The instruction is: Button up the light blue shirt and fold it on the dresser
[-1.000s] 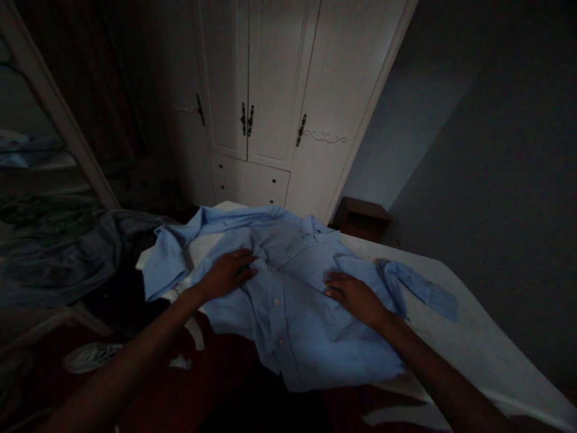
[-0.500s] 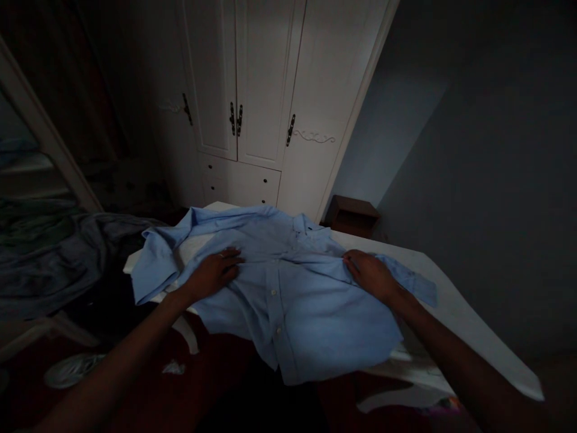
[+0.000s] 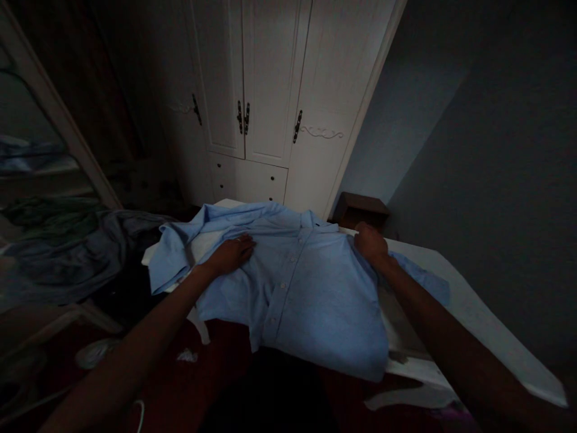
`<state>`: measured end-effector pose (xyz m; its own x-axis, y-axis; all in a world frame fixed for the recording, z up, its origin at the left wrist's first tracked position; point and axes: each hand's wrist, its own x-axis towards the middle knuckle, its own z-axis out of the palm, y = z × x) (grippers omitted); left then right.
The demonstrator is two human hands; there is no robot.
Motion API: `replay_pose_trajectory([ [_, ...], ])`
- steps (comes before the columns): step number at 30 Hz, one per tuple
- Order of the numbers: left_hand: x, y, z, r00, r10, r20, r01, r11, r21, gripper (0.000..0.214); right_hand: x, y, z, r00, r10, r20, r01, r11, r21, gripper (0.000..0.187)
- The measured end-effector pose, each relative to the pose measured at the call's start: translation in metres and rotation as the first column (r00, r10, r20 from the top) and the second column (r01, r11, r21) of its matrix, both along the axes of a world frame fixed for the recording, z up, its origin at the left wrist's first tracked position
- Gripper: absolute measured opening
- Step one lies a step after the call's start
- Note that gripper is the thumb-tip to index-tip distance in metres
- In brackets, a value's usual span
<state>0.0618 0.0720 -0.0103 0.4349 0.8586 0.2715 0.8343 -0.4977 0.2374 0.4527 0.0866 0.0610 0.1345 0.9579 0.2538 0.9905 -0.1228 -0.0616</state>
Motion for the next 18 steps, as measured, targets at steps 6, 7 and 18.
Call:
replay_pose_trajectory([
  [6,0.027,-0.063,0.003,0.976,0.112,0.188,-0.119,0.992,0.030,0.035,-0.043,-0.066,-0.010,0.869,0.479,0.123,-0.494,0.839,0.228,0.033],
  [7,0.035,-0.080,0.002,0.963,0.085,0.256,-0.096,0.995,0.031,0.034,-0.051,-0.080,-0.015,0.801,0.588,0.113,-0.597,0.768,0.231,0.031],
  [18,0.064,-0.189,-0.029,0.920,0.317,0.230,-0.209,0.894,-0.396,0.027,-0.061,-0.094,-0.076,0.495,0.839,-0.227,-0.816,0.538,0.210,0.021],
])
